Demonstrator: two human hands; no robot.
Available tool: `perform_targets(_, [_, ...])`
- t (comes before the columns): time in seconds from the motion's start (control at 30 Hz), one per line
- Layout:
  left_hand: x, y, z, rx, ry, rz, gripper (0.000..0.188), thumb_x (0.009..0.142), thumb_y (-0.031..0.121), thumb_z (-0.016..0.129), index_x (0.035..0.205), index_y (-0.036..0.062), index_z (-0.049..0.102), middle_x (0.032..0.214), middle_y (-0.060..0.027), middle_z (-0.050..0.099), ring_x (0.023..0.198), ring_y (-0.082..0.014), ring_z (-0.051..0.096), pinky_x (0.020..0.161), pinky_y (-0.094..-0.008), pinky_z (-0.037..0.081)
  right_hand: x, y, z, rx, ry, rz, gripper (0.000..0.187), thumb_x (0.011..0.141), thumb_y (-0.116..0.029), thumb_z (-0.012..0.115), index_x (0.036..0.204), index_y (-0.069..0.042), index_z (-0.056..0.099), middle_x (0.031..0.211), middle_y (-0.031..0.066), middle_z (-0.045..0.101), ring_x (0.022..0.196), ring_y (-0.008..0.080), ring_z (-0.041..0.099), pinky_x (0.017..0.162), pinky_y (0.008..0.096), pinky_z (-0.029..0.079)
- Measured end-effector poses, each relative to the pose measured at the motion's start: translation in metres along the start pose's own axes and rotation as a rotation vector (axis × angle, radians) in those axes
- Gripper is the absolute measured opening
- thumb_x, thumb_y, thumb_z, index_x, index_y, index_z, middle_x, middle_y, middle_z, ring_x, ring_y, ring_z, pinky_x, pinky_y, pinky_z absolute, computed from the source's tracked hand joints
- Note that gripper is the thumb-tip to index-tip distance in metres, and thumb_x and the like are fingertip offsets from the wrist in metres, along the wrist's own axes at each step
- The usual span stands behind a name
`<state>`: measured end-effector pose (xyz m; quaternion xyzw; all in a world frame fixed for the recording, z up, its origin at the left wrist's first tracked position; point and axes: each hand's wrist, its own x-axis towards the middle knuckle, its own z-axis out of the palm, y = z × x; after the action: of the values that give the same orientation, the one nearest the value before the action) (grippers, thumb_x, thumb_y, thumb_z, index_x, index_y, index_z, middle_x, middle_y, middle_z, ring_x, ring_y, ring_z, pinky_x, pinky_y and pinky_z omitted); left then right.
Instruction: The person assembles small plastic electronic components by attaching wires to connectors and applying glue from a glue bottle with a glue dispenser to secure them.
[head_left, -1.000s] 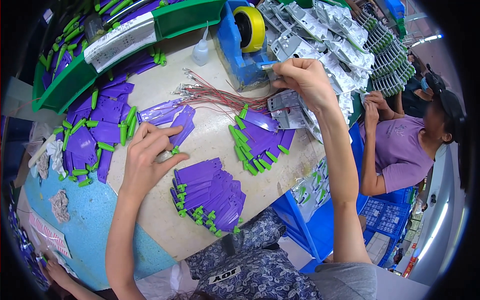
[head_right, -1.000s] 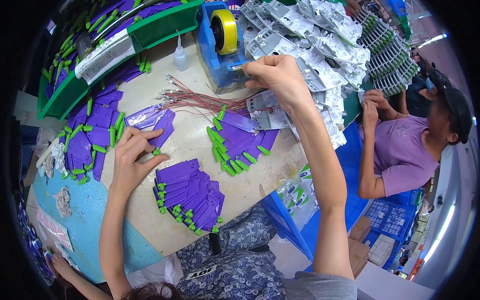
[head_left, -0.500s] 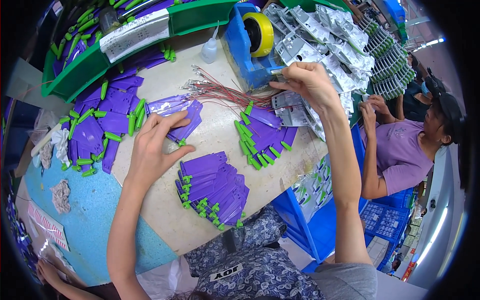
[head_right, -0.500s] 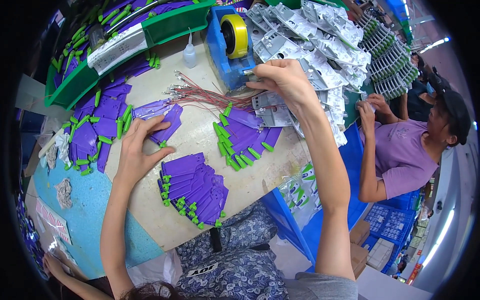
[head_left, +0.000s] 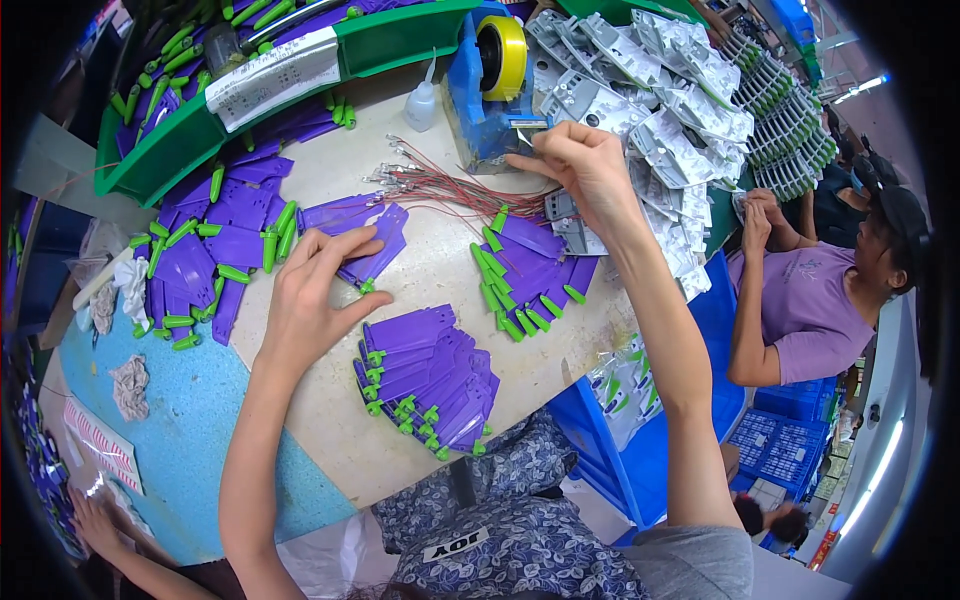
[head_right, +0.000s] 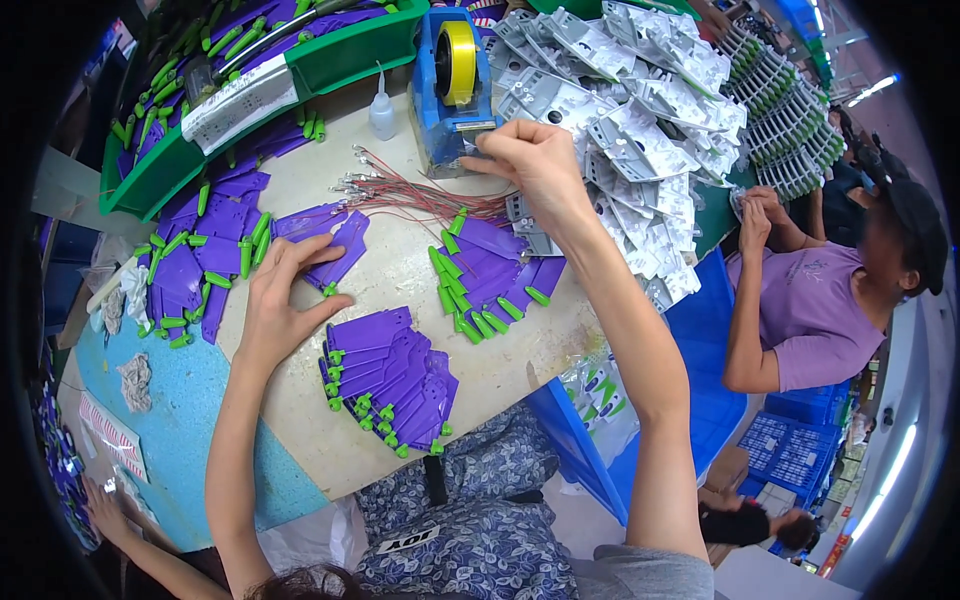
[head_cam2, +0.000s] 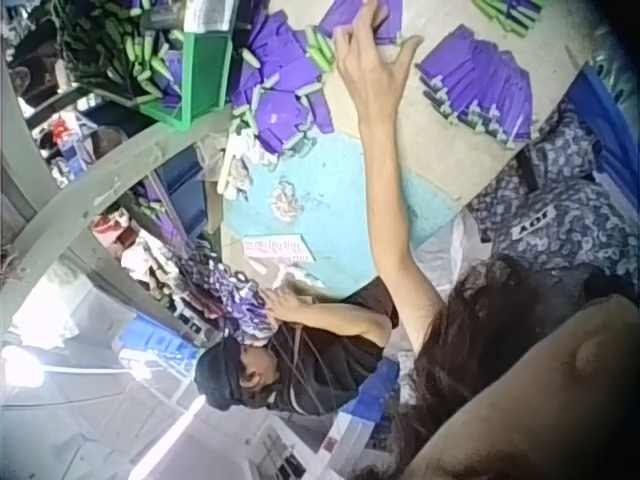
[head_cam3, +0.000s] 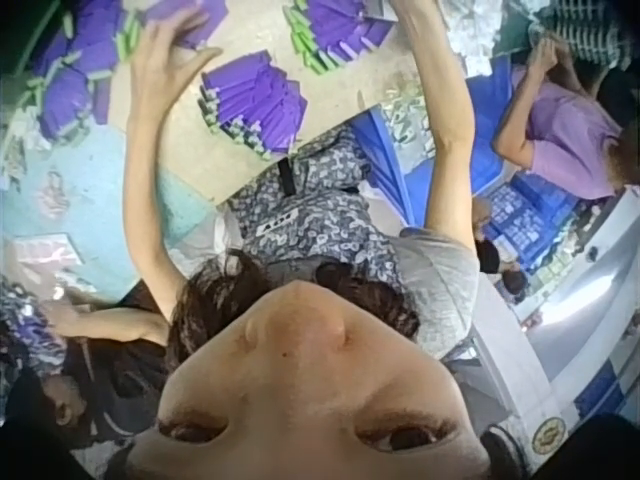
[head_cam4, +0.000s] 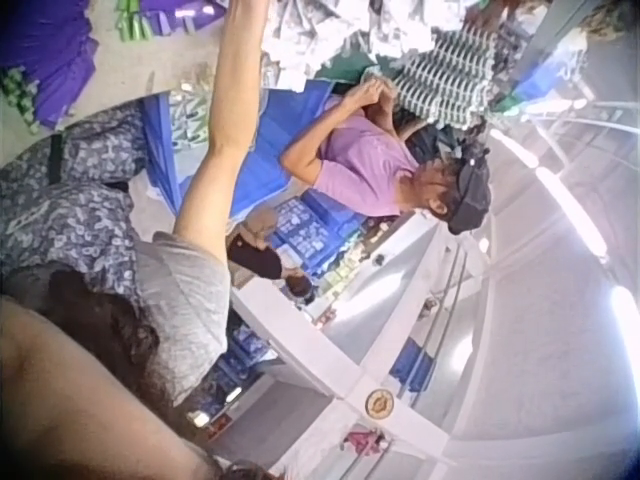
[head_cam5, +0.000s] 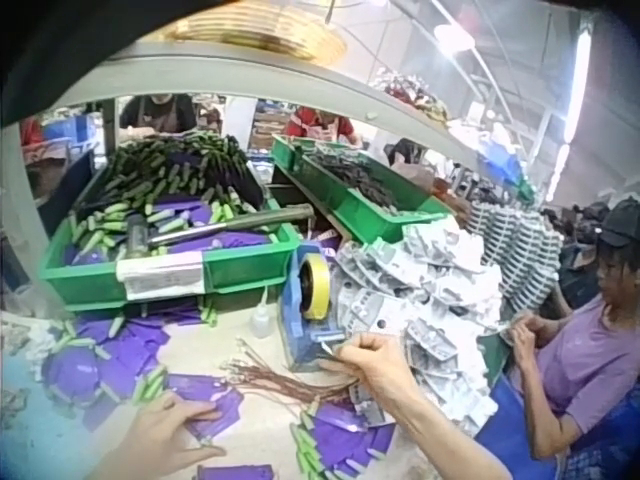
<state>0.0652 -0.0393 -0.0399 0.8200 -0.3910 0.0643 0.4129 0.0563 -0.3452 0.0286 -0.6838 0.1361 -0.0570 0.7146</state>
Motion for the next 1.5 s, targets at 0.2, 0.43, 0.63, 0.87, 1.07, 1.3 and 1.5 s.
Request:
perform_targets(0.2, [0.0,0.001,0.002,-0.003,-0.004,-0.007,0.069,0.061,0.016,0.089,0.123,0.0039,0.061,0.106,-0.0071,0.074,0.091,-0.0261,0.061,0.084,-0.0362,0.051,0.013,-0.004,-0.007,-1.071,0.054,-0.059,0.014,0.071,-0.007,0.073,0.071,0.005,0.065,0.055,0.0104,0.063,0.058,0.011,0.066,0.054,0.0274,0.053])
perform_targets(0.43, [-0.005,-0.007,0.0,-0.007,0.016,-0.026,0.083,0.065,0.019,0.088,0.138,0.0071,0.05,0.111,-0.0032,0.073,0.1,-0.0284,0.06,0.087,-0.0393,0.05,-0.071,0.001,0.073,-0.141,-0.45,0.158,0.02,0.096,-0.015,0.066,0.103,0.003,0.074,0.074,0.0027,0.067,0.052,0.0057,0.056,0.044,0.0218,0.045])
perform_targets(0.63, [-0.006,-0.005,0.001,-0.075,-0.058,-0.148,0.086,0.064,0.016,0.09,0.139,0.0063,0.049,0.112,-0.0071,0.073,0.103,-0.0273,0.062,0.092,-0.0385,0.048,-0.058,0.053,0.096,-0.11,-0.54,0.192,0.025,0.099,-0.019,0.062,0.112,-0.001,0.074,0.083,0.0053,0.068,0.052,0.0048,0.054,0.046,0.0212,0.046])
perform_targets(0.87, [-0.019,0.004,0.015,-0.098,0.207,-0.131,0.056,0.065,0.016,0.086,0.113,0.0055,0.06,0.096,-0.0092,0.06,0.089,-0.0298,0.06,0.076,-0.04,0.053,-0.058,0.055,0.097,-0.218,-0.441,0.24,0.022,0.098,-0.011,0.061,0.109,0.004,0.073,0.079,0.0057,0.066,0.052,0.0057,0.055,0.043,0.0222,0.047])
perform_targets(1.07, [-0.02,0.005,0.013,-0.048,0.193,-0.093,0.028,0.066,0.01,0.084,0.073,0.001,0.059,0.096,-0.0098,0.059,0.084,-0.0264,0.062,0.067,-0.0363,0.054,-0.053,0.052,0.09,0.023,-0.447,0.314,0.024,0.098,-0.012,0.06,0.108,0.006,0.072,0.076,0.004,0.062,0.052,0.0062,0.052,0.044,0.0219,0.045])
perform_targets(1.3, [-0.017,0.009,0.011,-0.098,0.185,-0.182,0.031,0.064,0.011,0.087,0.084,0.0005,0.066,0.103,-0.0118,0.062,0.09,-0.0283,0.063,0.074,-0.0351,0.054,-0.057,0.042,0.093,0.126,-0.471,0.493,0.029,0.099,-0.017,0.057,0.108,0.006,0.071,0.071,0.002,0.058,0.05,0.005,0.045,0.044,0.0214,0.042])
perform_targets(1.5, [-0.012,0.028,-0.007,-0.535,0.234,-0.288,0.019,0.083,0.011,0.073,0.096,-0.0007,0.067,0.117,-0.014,0.062,0.103,-0.0248,0.061,0.089,-0.0341,0.047,-0.064,0.035,0.087,0.52,-0.527,0.534,0.03,0.1,-0.018,0.055,0.109,0.007,0.069,0.072,0.004,0.057,0.05,0.0054,0.044,0.043,0.0217,0.042])
